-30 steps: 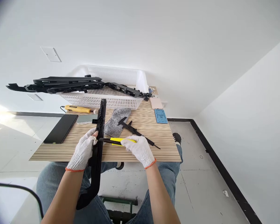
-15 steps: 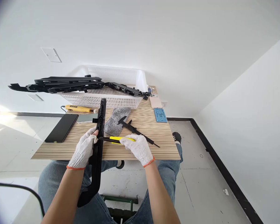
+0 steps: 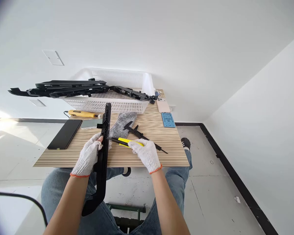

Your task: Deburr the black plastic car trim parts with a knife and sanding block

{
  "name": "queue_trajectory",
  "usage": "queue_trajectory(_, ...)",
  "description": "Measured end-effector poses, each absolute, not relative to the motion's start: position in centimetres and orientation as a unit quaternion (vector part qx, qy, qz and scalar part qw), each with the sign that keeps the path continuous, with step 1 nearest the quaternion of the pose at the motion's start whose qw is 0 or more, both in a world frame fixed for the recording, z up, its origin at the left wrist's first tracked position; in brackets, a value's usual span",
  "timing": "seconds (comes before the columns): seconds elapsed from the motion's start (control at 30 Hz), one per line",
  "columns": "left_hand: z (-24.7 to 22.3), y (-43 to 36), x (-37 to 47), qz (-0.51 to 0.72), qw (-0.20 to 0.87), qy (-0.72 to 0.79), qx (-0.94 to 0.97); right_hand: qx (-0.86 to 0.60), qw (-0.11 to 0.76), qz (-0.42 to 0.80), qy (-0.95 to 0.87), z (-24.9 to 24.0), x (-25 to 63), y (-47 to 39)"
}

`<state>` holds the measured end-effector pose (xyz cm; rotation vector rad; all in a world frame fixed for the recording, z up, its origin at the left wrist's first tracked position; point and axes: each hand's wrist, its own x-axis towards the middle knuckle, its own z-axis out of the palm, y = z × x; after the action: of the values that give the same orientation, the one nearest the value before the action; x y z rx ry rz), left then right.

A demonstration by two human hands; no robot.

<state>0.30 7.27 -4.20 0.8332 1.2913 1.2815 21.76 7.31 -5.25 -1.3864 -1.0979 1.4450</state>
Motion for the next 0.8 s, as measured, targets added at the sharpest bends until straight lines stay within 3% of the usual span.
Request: queue_trajectory(0.8, -4.41, 7.38, 0.03, 0.524, 0.526, 0.568, 0.355, -0.543, 0.399, 0.575, -0.464, -5.25, 21.99, 7.31)
